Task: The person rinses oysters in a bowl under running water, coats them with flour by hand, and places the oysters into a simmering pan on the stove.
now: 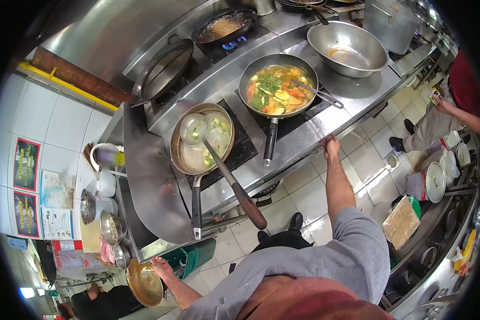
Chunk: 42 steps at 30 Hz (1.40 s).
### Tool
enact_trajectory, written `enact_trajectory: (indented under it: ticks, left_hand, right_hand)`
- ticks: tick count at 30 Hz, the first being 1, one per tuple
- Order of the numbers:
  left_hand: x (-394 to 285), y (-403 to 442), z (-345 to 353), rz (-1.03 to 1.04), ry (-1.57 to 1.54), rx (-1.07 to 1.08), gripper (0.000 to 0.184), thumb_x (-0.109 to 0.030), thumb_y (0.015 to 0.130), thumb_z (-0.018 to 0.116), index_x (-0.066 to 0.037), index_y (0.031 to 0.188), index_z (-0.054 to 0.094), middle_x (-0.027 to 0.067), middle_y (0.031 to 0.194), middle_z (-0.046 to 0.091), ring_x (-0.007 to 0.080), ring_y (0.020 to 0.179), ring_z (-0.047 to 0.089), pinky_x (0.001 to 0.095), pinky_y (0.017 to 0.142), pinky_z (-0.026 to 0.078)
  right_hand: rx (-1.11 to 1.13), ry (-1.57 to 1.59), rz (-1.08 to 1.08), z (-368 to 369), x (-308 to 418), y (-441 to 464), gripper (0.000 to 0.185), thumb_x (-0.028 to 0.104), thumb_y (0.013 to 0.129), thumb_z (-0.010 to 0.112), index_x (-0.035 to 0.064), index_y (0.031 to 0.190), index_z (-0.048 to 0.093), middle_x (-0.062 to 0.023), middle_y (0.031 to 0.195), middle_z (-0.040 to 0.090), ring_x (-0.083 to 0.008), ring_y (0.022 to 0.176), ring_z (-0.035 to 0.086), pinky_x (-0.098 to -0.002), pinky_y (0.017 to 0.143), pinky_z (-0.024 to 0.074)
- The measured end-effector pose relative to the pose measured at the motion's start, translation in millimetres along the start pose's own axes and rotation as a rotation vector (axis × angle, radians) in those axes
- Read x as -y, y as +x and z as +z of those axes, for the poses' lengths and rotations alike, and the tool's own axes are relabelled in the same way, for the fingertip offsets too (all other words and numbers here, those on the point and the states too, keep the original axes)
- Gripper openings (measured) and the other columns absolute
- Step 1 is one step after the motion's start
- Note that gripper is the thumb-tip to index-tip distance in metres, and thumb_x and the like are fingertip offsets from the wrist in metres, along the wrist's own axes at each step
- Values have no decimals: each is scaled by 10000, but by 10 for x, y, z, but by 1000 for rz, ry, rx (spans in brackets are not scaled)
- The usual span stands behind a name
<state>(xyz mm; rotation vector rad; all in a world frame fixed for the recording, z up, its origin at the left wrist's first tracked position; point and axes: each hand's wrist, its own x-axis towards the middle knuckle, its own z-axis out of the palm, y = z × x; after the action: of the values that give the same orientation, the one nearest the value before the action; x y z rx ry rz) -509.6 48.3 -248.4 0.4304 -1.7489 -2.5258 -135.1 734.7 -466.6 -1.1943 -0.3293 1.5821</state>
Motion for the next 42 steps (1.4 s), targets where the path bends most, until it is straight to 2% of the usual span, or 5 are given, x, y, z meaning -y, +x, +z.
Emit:
enact_trajectory:
  ticks: [19,23,26,33,42]
  left_hand:
    - [66,67,164,-12,-71,-13,220,-236,915,428,-48,809,476,41,718,497,150,622,493,218,539,414]
    - [153,354,33,73,-123,3,153,-114,887,397,-52,765,466,46,716,492,145,588,474,200,518,388]
    - [408,395,-220,58,-133,2,146,-116,890,413,-48,775,473,17,679,486,105,565,459,191,507,384]
    - [1042,-606,-730,-42,-90,-73,146,-120,890,442,-50,767,478,15,662,489,99,572,475,196,495,411]
    - [1792,-2798,-1168,-297,86,-614,129,-59,839,441,-31,716,465,65,653,514,137,558,482,225,459,406]
  right_hand:
    - [-126,157,-78,-386,104,46,204,131,844,510,56,1027,459,-60,700,523,-137,497,496,-256,408,427]
    - [-585,85,-628,-624,1406,-288,166,125,822,524,22,952,508,-47,778,544,-122,591,512,-253,517,453]
    - [-168,80,-879,63,2528,-554,258,126,821,557,-6,1036,503,-29,726,527,-112,560,491,-223,501,413]
    - [562,-215,-372,2210,3613,77,307,225,860,523,-22,1041,501,-144,863,575,-259,757,616,-314,659,515]
    - [708,113,191,3922,3353,1887,612,193,876,493,-117,1256,128,-338,1148,374,-464,973,500,-546,822,454]
